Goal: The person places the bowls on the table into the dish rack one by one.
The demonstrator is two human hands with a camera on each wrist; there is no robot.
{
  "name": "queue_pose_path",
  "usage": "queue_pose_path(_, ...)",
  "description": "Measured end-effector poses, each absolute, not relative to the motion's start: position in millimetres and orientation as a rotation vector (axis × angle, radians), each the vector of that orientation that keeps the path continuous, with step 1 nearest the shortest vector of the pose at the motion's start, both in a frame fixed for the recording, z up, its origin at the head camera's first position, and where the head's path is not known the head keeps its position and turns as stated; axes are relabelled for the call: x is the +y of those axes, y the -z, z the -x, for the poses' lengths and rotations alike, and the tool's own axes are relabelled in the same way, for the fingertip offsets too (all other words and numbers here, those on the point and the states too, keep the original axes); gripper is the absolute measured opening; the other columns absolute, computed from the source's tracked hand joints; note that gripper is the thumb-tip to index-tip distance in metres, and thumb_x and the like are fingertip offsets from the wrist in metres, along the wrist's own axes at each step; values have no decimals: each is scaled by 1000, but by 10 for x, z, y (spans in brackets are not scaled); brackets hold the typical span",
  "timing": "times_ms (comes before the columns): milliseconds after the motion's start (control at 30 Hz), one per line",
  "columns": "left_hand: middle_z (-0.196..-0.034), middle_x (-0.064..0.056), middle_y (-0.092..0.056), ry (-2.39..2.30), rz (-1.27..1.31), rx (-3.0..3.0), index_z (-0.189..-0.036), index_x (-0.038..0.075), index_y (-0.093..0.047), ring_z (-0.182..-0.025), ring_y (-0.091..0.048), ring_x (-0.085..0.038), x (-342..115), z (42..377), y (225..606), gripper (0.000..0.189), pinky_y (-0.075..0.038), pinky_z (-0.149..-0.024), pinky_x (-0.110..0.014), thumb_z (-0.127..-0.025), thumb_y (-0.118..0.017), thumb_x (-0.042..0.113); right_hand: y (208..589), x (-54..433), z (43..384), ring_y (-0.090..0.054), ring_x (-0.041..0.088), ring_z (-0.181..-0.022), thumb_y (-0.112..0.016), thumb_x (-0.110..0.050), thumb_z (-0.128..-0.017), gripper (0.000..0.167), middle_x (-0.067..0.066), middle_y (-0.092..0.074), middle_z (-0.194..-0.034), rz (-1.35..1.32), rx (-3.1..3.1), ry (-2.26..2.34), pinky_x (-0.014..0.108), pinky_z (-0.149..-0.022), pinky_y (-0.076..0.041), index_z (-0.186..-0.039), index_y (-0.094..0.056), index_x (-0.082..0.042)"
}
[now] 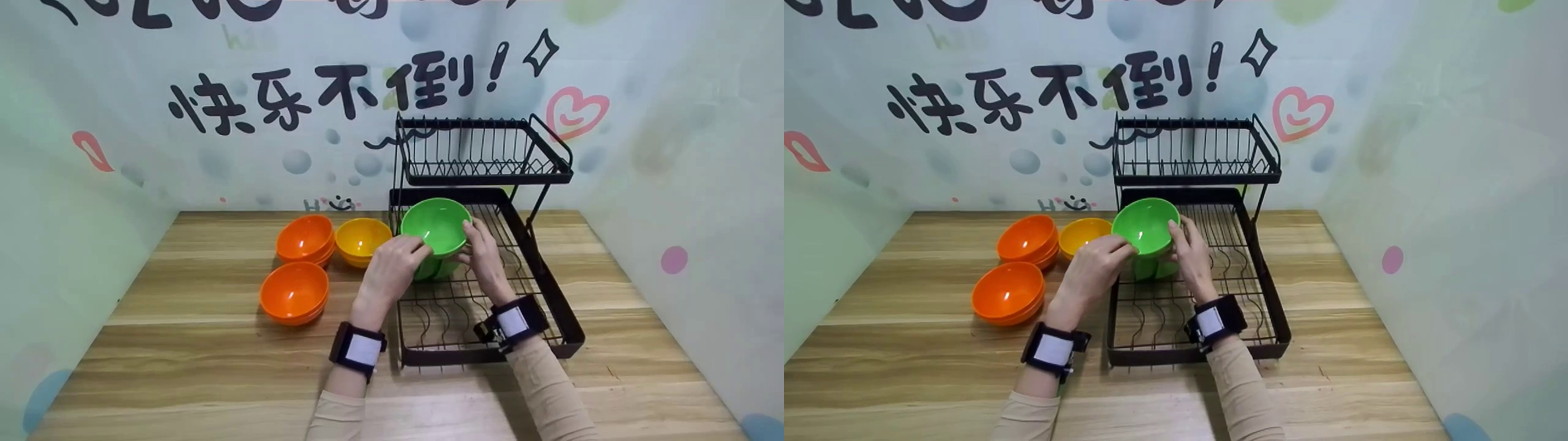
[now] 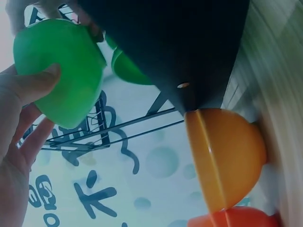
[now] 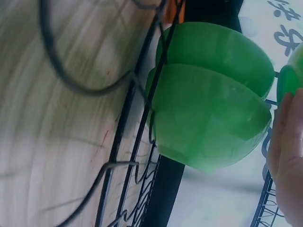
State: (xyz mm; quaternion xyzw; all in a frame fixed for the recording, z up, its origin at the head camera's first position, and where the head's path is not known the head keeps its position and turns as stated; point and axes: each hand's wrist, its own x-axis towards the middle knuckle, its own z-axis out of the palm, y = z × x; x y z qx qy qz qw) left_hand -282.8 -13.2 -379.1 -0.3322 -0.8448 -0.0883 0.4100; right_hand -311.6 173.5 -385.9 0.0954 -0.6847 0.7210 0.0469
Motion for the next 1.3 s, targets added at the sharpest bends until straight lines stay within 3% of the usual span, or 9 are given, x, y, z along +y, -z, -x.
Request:
queue_pose_path(200,-101,-4,-67,307,804,-2139,-96,13,-70,-96,-62,-18,-118,2876,3828,19,-54,-82,-25,-83,-65,0,3853,1747,3117,-70,15,-84,-40,-31,-98,48,22,-53,-125,-222,-1990,-2291,33,-74,-57,-141,-36,-10)
queue_pose_path(333,-102,-7,-66,389,702,-2136,-101,9,-67,-97,-60,-20,-130,2915,3855,21,-54,-83,-25,-81,-67,1,3839,1750,3115,-67,19,-93,-41,-31,-98,48,20,-50,-128,-177,-1934,-2265,33,-77,-57,-141,-36,-11)
queue_pose_path(533,-100,-11,-66,521,444,-2314,-106,3,-62,-90,-62,-25,-156,2972,3930,24,-55,-76,-33,-91,-62,22,3833,1783,3102,-56,30,-114,-41,-38,-97,51,17,-43,-136,-94,-1885,-2163,43,-90,-53,-142,-34,-16)
queue_pose_path(667,-99,-15,-67,541,301,-2513,-109,1,-61,-88,-64,-30,-153,3022,3992,37,-55,-71,-40,-98,-49,35,3835,1805,3091,-53,31,-118,-41,-36,-97,51,17,-41,-140,-30,-1769,-2119,47,-95,-49,-143,-33,-16)
queue_pose_path(833,-90,-17,-68,521,149,-2724,-109,1,-61,-79,-67,-32,-133,3085,4026,51,-54,-65,-42,-99,-40,47,3839,1827,3092,-52,29,-114,-44,-35,-97,52,18,-40,-136,74,-1707,-1997,46,-95,-49,-143,-32,-15)
queue_pose_path(967,-86,-17,-68,521,100,-2789,-96,1,-63,-76,-67,-32,-122,3116,4031,49,-53,-64,-42,-97,-45,46,3844,1854,3120,-51,24,-109,-47,-37,-96,54,17,-44,-129,200,-1694,-1893,41,-92,-49,-143,-34,-16)
queue_pose_path(1133,-89,-16,-69,537,103,-2811,-93,2,-65,-80,-68,-33,-119,3127,4051,38,-54,-66,-44,-95,-54,37,3842,1879,3154,-47,18,-105,-53,-36,-94,54,14,-48,-123,306,-1706,-1765,30,-87,-44,-141,-39,-16)
queue_pose_path(1300,-89,-17,-69,529,114,-2789,-92,1,-66,-80,-68,-35,-114,3123,4095,28,-55,-66,-46,-92,-59,28,3845,1887,3155,-41,20,-111,-57,-39,-91,58,14,-41,-129,395,-1790,-1696,36,-94,-39,-143,-39,-19)
